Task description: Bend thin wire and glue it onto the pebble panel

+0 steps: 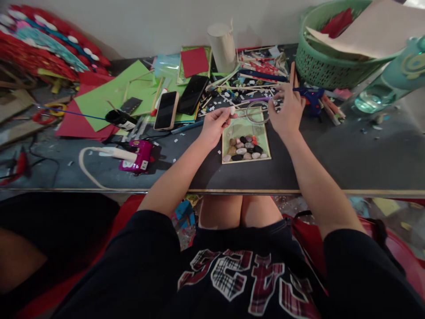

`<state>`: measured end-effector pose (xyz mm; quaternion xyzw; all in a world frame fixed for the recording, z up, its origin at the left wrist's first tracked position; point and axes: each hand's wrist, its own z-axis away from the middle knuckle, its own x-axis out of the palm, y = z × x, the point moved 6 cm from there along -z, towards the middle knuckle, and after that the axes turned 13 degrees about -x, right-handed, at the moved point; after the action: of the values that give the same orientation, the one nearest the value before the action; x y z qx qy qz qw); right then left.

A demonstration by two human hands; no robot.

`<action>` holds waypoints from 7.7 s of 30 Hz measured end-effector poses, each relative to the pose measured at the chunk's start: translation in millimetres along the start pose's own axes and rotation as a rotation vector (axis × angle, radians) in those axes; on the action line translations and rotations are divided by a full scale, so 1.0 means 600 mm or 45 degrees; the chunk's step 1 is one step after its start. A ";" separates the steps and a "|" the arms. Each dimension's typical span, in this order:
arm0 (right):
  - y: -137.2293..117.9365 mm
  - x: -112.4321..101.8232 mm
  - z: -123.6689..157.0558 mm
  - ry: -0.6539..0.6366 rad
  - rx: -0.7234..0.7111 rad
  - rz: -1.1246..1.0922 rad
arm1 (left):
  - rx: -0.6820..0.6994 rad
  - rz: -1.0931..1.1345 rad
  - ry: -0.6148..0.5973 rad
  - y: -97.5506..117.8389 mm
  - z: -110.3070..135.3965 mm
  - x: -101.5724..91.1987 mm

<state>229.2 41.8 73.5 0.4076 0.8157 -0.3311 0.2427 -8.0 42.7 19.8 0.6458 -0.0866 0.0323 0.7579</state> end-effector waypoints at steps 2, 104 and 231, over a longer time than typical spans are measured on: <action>-0.028 0.007 0.000 -0.040 -0.137 -0.151 | 0.054 -0.017 0.000 0.002 0.002 -0.001; -0.111 0.031 0.042 -0.030 -0.333 -0.085 | 0.196 -0.276 -0.119 -0.007 0.001 0.000; -0.061 0.057 0.021 -0.379 -0.440 -0.019 | 0.596 -1.160 -0.052 0.023 0.005 -0.001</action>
<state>181.9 33.0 54.9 0.3006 0.8185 -0.2447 0.4240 -10.9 42.3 33.7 0.7709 0.1983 -0.2953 0.5284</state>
